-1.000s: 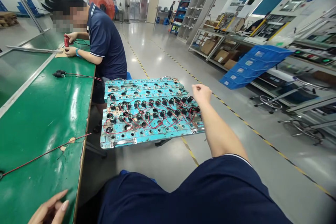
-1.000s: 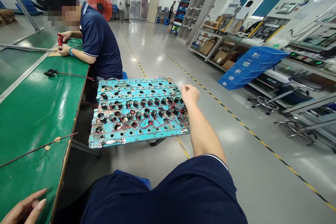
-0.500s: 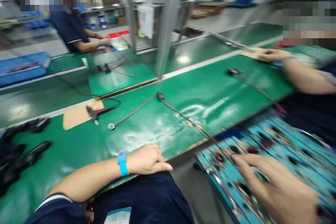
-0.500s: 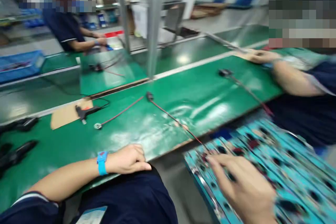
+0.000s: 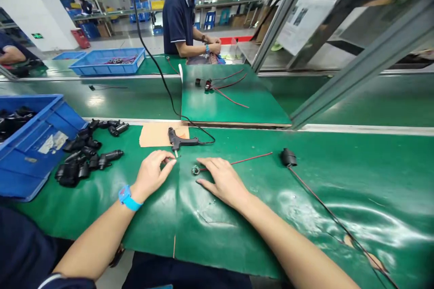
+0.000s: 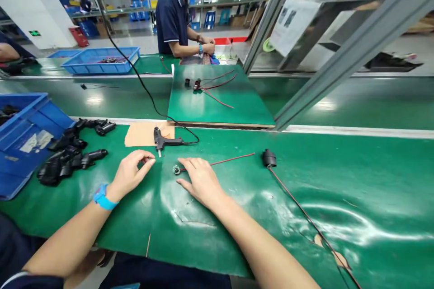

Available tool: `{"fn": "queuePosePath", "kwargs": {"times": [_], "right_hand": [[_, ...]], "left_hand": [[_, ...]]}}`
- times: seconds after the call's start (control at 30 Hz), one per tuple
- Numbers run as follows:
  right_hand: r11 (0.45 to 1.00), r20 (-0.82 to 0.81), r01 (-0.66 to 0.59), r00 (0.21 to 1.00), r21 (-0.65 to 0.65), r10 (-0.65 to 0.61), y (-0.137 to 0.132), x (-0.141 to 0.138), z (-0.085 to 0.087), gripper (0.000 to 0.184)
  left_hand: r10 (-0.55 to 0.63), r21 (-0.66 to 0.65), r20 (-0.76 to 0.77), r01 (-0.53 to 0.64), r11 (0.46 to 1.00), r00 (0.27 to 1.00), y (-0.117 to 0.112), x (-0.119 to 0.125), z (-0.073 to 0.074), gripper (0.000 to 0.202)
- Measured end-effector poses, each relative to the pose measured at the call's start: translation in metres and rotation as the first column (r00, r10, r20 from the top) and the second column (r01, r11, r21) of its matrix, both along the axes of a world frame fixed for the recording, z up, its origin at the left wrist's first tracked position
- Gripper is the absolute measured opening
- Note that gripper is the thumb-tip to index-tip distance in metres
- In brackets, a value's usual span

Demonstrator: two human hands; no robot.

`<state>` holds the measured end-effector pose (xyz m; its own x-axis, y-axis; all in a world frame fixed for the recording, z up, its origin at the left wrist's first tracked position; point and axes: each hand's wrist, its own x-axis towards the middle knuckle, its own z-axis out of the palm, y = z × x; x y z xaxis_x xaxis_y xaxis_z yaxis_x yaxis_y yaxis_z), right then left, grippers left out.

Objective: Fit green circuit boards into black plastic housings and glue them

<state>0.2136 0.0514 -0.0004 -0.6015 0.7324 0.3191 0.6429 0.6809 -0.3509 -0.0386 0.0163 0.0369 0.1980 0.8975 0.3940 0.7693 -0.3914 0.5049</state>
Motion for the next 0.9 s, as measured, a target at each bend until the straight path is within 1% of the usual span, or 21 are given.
{"fn": "queuePosePath", "kwargs": {"times": [0.07,0.13,0.2,0.23,0.27,0.3,0.33,0.37,0.4,0.43,0.47,0.5,0.53,0.57,0.6,0.67,0.73,0.77,0.8,0.87,0.9], "right_hand": [[1.0,0.0,-0.011,1.0,-0.014,0.011,0.0,-0.003,-0.007,0.05],[0.999,-0.017,-0.021,1.0,-0.032,0.021,-0.002,-0.002,-0.011,0.046],[0.998,-0.049,-0.026,0.999,-0.054,0.024,-0.003,0.0,-0.013,0.041],[0.997,-0.067,-0.029,0.997,-0.068,0.025,-0.003,0.0,-0.014,0.038],[0.996,-0.084,-0.032,0.996,-0.083,0.025,-0.003,0.001,-0.015,0.036],[0.994,-0.098,-0.034,0.995,-0.099,0.024,-0.002,0.001,-0.014,0.033],[0.993,-0.107,-0.032,0.994,-0.117,0.019,-0.003,0.0,-0.014,0.031],[0.99,-0.112,-0.026,0.994,-0.135,0.011,-0.003,-0.001,-0.013,0.03],[0.988,-0.111,-0.017,0.994,-0.155,0.0,-0.005,-0.002,-0.011,0.028],[0.984,-0.108,-0.006,0.994,-0.176,-0.014,-0.006,-0.002,-0.01,0.027],[0.98,-0.103,0.006,0.994,-0.199,-0.027,-0.007,-0.003,-0.008,0.027],[0.975,-0.099,0.015,0.994,-0.223,-0.038,-0.008,-0.004,-0.007,0.027],[0.969,-0.1,0.023,0.994,-0.247,-0.049,-0.007,-0.004,-0.006,0.028],[0.962,-0.107,0.033,0.992,-0.271,-0.064,-0.006,-0.003,-0.005,0.029],[0.954,-0.12,0.042,0.989,-0.296,-0.081,-0.006,-0.002,-0.004,0.03],[0.936,-0.169,0.054,0.978,-0.347,-0.119,-0.005,0.0,0.0,0.029],[0.915,-0.241,0.048,0.958,-0.402,-0.156,-0.007,0.004,0.005,0.026],[0.903,-0.283,0.037,0.944,-0.428,-0.172,-0.009,0.006,0.008,0.026],[0.891,-0.322,0.022,0.928,-0.453,-0.187,-0.01,0.008,0.011,0.027],[0.869,-0.383,-0.008,0.9,-0.494,-0.21,-0.011,0.013,0.016,0.032],[0.86,-0.403,-0.018,0.888,-0.511,-0.221,-0.012,0.015,0.019,0.035]], "left_hand": [[-0.017,-0.018,-0.014,0.017,1.0,1.0,0.0,-0.003,-0.002,0.02],[-0.011,-0.024,-0.055,0.01,1.0,0.998,0.0,-0.01,0.001,0.023],[0.083,-0.002,-0.191,-0.085,0.996,0.978,0.002,-0.029,0.01,0.025],[0.166,0.022,-0.301,-0.167,0.986,0.939,0.002,-0.043,0.016,0.027],[0.278,0.063,-0.4,-0.277,0.959,0.873,0.001,-0.058,0.023,0.03],[0.388,0.104,-0.477,-0.388,0.916,0.789,-0.002,-0.074,0.029,0.033],[0.462,0.13,-0.547,-0.474,0.871,0.698,-0.006,-0.09,0.035,0.037],[0.478,0.133,-0.619,-0.517,0.845,0.623,-0.01,-0.105,0.039,0.042],[0.45,0.121,-0.689,-0.522,0.845,0.568,-0.015,-0.118,0.041,0.047],[0.405,0.101,-0.737,-0.503,0.858,0.542,-0.019,-0.129,0.041,0.053],[0.344,0.069,-0.768,-0.465,0.883,0.54,-0.021,-0.139,0.038,0.061],[0.332,0.077,-0.771,-0.438,0.896,0.543,-0.021,-0.146,0.034,0.068],[0.32,0.082,-0.751,-0.4,0.913,0.577,-0.019,-0.151,0.028,0.072],[0.36,0.135,-0.688,-0.375,0.917,0.631,-0.016,-0.152,0.022,0.073],[0.363,0.157,-0.606,-0.341,0.927,0.708,-0.014,-0.15,0.018,0.069],[0.301,0.135,-0.437,-0.27,0.954,0.848,-0.012,-0.135,0.016,0.057],[0.219,0.037,-0.312,-0.219,0.975,0.924,-0.016,-0.11,0.023,0.047],[0.19,-0.017,-0.264,-0.201,0.979,0.946,-0.018,-0.096,0.029,0.046],[0.115,-0.126,-0.238,-0.148,0.981,0.964,-0.019,-0.081,0.035,0.045],[0.045,-0.207,-0.098,-0.064,0.976,0.994,-0.019,-0.053,0.045,0.045],[0.034,-0.246,-0.021,-0.038,0.969,0.999,-0.018,-0.04,0.048,0.047]]}}
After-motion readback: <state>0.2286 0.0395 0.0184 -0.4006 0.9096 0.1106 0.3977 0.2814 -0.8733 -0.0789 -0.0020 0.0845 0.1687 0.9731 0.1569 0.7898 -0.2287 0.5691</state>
